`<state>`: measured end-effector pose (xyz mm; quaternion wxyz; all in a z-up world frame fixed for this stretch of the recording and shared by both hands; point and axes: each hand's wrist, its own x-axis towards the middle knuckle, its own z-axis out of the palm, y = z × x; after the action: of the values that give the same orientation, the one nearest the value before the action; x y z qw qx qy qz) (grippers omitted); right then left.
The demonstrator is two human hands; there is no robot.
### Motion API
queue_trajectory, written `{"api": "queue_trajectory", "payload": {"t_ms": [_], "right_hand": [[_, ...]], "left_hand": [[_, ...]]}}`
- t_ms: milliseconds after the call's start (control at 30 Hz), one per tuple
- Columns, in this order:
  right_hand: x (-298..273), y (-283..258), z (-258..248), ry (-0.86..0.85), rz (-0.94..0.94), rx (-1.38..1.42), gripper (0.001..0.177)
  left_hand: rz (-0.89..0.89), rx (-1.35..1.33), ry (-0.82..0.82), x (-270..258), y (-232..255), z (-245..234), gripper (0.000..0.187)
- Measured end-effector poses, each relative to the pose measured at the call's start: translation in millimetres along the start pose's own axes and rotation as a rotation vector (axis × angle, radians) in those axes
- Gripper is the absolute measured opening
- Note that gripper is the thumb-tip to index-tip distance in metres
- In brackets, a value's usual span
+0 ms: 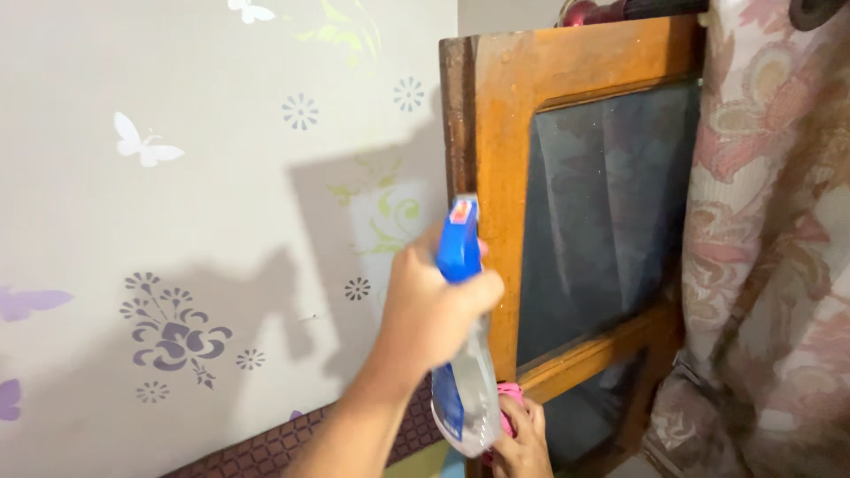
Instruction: The person sprays a cleaning solution onto a wooden-framed window and wipes the glass and frame with a pink cloth. The person repeatedly sprays and wipes different sections of the window throughout the clip.
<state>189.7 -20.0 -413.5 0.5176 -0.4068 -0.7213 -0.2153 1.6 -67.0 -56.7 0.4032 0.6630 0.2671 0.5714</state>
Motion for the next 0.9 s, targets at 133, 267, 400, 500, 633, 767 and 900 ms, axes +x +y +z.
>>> {"api": "queue_trajectory", "payload": {"t_ms": [133, 267, 400, 500, 633, 767, 900], "right_hand": [[12.2, 0.5, 0.2, 0.043, -0.118, 0.033, 0.041], [16.8, -1.3, 1.7, 0.050, -0.070, 0.068, 0.054], [17.6, -8.6, 3.4, 0.087, -0.009, 0.134, 0.054], [37.1, -18.7, -8.0, 0.207, -0.018, 0.110, 0.052], [113.5, -40.0, -54.3, 0.377, 0.105, 0.166, 0.052], [249.3, -58.7, -118.6, 0.535, -0.123, 0.033, 0.053], [374.8, -63.7, -151.7, 0.507, -0.346, -0.188, 0.050]], "left_hand": [[-0.027, -0.111, -0.086, 30.2, 25.0, -3.5, 0.017], [-0.020, -0.102, -0.095, 54.9, 49.2, -1.4, 0.010], [0.091, 0.066, -0.058, 61.3, 65.4, -1.1, 0.009], [0.074, 0.209, -0.038, 59.5, 73.2, -0.8, 0.013], [0.043, 0.249, -0.003, 50.2, 77.4, -3.4, 0.012], [0.018, 0.319, -0.059, 30.3, 73.6, -10.1, 0.015], [0.011, 0.258, -0.071, 4.7, 57.5, -17.9, 0.021]]}}
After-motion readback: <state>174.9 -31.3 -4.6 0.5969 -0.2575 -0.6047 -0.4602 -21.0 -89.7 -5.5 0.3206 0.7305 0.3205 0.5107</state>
